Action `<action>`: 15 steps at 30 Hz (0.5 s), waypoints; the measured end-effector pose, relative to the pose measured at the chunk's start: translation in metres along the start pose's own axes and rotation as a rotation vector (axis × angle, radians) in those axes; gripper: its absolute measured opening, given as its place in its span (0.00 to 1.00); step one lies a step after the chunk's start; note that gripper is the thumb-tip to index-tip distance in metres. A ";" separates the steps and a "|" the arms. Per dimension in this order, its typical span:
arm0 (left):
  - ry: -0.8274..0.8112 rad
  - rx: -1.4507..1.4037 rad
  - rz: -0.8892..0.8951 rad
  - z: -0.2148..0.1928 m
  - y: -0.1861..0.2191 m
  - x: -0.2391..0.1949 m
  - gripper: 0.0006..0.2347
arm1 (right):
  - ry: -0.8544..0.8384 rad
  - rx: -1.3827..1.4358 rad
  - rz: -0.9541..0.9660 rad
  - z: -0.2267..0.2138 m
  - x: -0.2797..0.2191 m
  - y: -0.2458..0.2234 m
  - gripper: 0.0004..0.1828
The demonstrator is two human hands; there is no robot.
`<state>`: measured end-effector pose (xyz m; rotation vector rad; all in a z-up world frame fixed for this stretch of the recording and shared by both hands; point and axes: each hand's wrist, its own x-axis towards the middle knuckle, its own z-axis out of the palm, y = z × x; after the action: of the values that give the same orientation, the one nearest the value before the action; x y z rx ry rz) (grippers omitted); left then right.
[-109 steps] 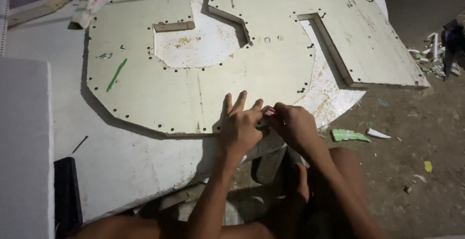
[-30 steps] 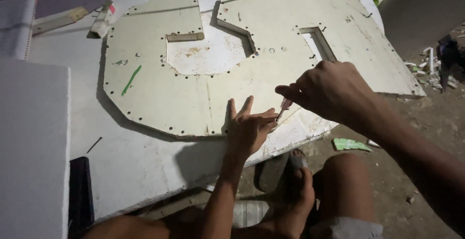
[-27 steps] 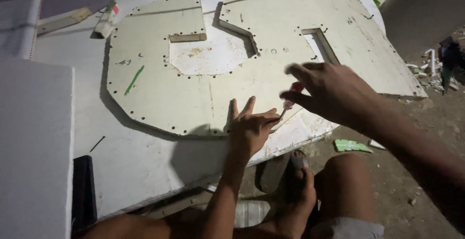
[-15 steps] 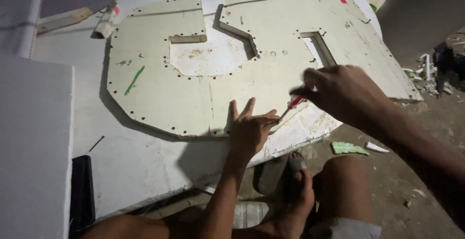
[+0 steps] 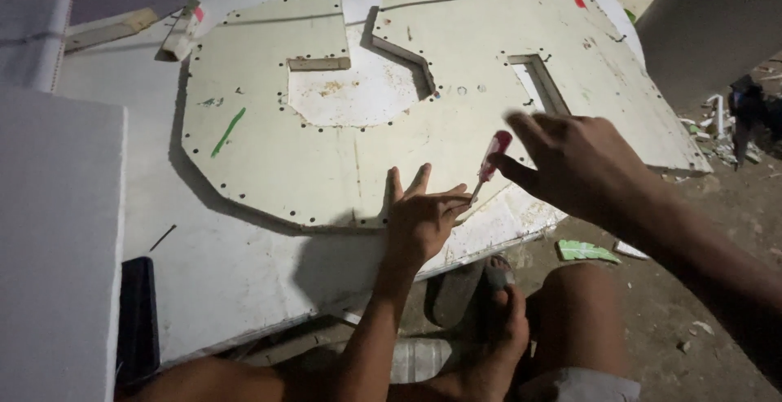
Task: The person is using a manual screwdriver to drive screws into the edges of a large, number-shaped board to assemble or reinforce it.
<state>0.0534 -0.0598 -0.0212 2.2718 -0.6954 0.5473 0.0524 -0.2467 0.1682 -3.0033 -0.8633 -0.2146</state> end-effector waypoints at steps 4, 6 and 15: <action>0.026 -0.070 -0.015 0.005 -0.004 -0.005 0.07 | -0.040 0.188 -0.151 0.004 -0.002 0.010 0.27; 0.034 -0.042 -0.006 0.009 -0.006 -0.005 0.07 | -0.041 0.138 -0.165 0.002 -0.002 0.013 0.24; 0.019 -0.027 0.020 -0.002 -0.001 -0.001 0.09 | -0.110 -0.033 0.011 -0.002 0.002 0.004 0.18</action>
<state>0.0528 -0.0574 -0.0215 2.2339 -0.7132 0.5653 0.0561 -0.2486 0.1705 -3.0753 -0.8600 -0.0641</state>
